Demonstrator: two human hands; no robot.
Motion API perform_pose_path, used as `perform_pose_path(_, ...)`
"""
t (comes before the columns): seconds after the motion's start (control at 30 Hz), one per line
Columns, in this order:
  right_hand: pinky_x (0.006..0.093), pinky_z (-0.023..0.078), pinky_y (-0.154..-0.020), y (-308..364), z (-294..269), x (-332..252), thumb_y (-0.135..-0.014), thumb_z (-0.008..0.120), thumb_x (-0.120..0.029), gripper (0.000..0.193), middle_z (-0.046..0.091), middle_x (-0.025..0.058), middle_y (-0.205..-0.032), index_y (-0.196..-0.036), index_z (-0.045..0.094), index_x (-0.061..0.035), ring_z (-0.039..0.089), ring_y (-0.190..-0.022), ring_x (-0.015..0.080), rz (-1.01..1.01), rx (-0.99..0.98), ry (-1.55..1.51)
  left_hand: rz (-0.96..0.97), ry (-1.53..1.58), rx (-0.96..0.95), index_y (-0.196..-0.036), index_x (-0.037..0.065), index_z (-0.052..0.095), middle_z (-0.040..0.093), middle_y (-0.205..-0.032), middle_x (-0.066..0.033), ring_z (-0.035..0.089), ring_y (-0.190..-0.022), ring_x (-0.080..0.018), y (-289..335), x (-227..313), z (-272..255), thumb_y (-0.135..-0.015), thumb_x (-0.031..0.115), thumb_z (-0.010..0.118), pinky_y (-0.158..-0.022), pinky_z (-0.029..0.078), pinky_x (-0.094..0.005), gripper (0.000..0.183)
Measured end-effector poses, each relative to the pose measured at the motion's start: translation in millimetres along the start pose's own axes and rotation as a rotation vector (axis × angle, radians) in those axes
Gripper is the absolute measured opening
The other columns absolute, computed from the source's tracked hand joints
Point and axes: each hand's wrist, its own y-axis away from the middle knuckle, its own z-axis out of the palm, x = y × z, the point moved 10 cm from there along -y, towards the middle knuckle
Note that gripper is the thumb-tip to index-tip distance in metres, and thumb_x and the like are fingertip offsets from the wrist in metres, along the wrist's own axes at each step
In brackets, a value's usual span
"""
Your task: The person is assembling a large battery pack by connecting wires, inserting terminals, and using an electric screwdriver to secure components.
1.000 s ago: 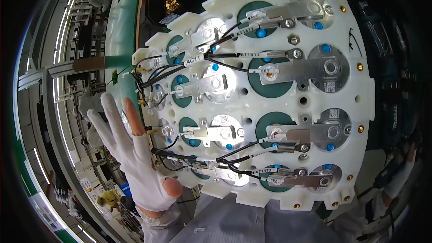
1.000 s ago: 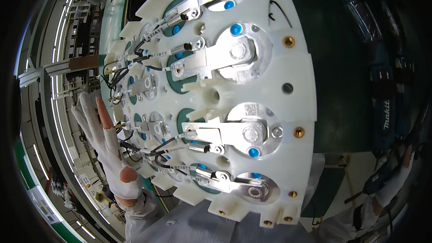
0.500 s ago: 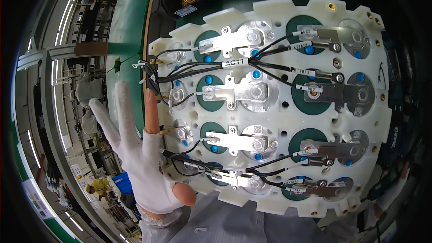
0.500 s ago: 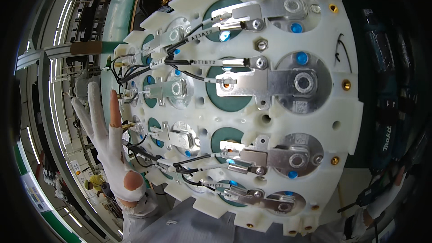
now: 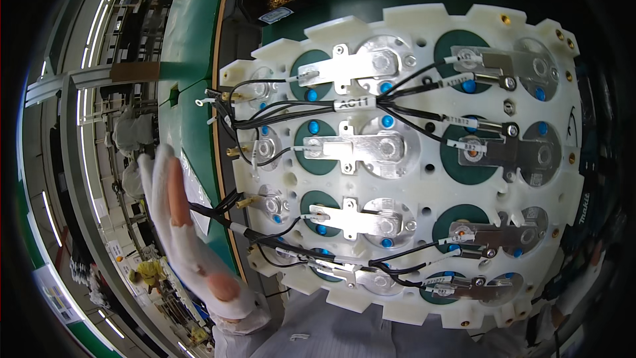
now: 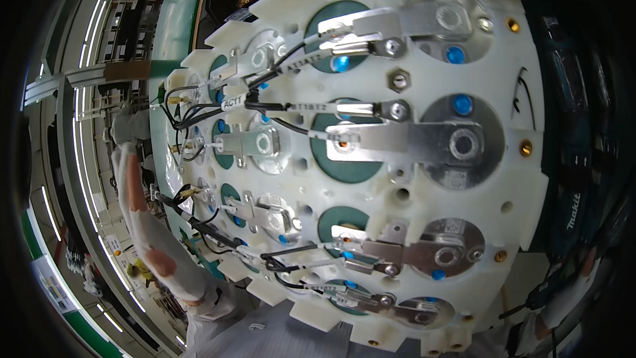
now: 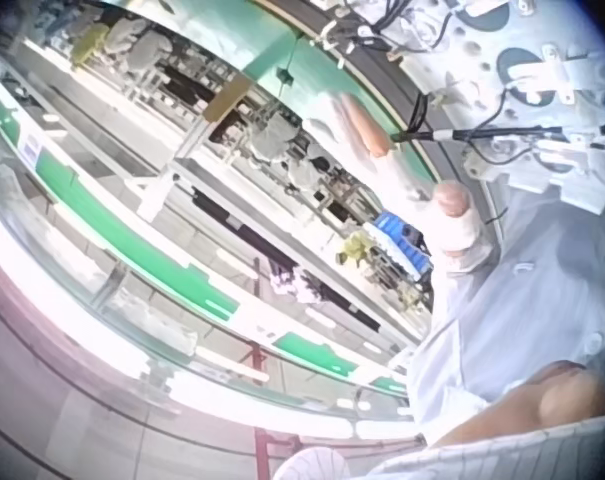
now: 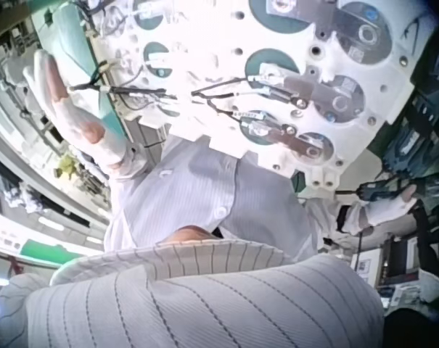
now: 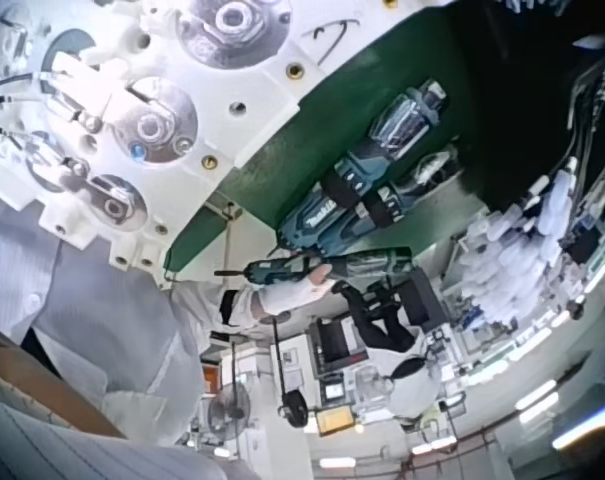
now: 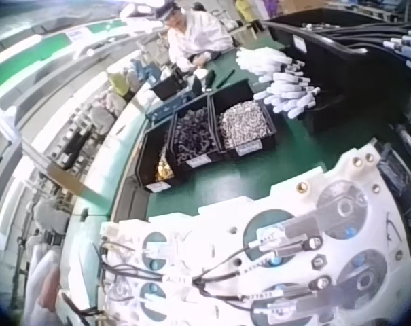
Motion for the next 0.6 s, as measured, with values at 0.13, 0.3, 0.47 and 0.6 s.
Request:
perform_pose_path(0.13, 0.0323, 0.042, -0.105, 16.6, 18.7, -58.9, -0.105, 0.054, -0.015, 0.047, 0.054, 0.015, -0.139, -0.147, 0.047, 0.0033, 0.054, -0.124, 0.0207, -0.532, 0.079, 1.035, -0.134, 0.137, -0.129, -0.111, 0.005, 0.073, 0.069, -0.107, -0.014, 0.065, -0.099, -0.0269, -3.7, -10.3, -9.0, -0.093, 0.032, 0.07, -0.089, 0.048, -0.0395, 0.033)
perform_pose_path(0.3, 0.0374, 0.044, -0.108, -17.0, -24.5, -25.2, -0.102, 0.049, -0.004, 0.045, 0.045, 0.024, -0.151, -0.147, 0.053, -0.0088, 0.054, -0.131, 0.0322, -0.034, 0.117, 0.263, 0.063, -0.035, -0.258, -0.103, 0.011, 0.075, 0.07, -0.089, -0.006, 0.065, -0.077, -0.0224, -31.6, 13.7, -4.0, -0.069, 0.003, 0.084, -0.066, 0.049, -0.0329, 0.036)
perform_pose_path(0.47, 0.0352, 0.04, -0.108, -57.4, -24.7, -74.1, -0.103, 0.057, -0.022, 0.042, 0.053, 0.0209, -0.143, -0.136, 0.06, 0.0033, 0.053, -0.127, 0.0261, -0.093, 0.079, 0.522, 0.215, -0.003, -0.43, -0.093, 0.009, 0.073, 0.069, -0.085, -0.0045, 0.064, -0.072, -0.0217, -37.0, 26.9, 16.8, -0.06, -0.007, 0.084, -0.062, 0.048, -0.0322, 0.038)
perform_pose_path(0.6, 0.0319, 0.048, -0.092, -83.3, 12.4, -133.5, -0.1, 0.067, -0.029, 0.052, 0.068, 0.0189, -0.117, -0.128, 0.058, 0.0144, 0.062, -0.102, 0.0186, -0.12, 0.117, 0.635, 0.338, 0.054, -0.457, -0.097, 0.013, 0.069, 0.066, -0.085, -0.0024, 0.062, -0.071, -0.0232, -41.3, 24.5, 21.6, -0.066, 0.0, 0.083, -0.06, 0.046, -0.0356, 0.036)
